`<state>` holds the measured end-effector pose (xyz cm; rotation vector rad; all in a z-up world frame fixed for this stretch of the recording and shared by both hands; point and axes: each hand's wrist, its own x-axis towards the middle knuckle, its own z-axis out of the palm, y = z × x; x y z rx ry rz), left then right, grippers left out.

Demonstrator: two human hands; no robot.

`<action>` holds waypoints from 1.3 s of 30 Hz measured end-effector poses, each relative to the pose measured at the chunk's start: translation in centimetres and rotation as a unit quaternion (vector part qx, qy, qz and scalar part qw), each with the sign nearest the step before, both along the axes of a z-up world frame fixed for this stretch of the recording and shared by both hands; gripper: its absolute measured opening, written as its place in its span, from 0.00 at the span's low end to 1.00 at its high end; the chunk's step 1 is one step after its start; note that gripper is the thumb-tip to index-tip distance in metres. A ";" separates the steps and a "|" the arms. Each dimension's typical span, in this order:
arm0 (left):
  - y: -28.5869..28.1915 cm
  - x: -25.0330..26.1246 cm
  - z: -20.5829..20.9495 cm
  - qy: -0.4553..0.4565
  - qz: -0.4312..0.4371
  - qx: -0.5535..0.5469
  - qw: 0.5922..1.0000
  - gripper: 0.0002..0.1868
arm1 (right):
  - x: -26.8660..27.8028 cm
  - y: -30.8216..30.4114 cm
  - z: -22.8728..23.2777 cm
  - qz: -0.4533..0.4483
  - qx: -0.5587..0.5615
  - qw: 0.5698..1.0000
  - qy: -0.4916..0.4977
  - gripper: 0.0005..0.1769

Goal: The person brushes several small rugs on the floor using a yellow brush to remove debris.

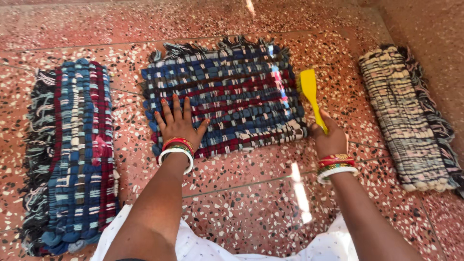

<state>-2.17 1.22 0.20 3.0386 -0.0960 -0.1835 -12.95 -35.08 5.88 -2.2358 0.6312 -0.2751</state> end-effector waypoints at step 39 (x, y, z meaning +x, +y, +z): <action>-0.4 2.8 -0.2 -0.010 0.010 -0.019 1.000 0.50 | -1.1 1.5 -0.9 0.000 0.023 1.000 -0.020 0.23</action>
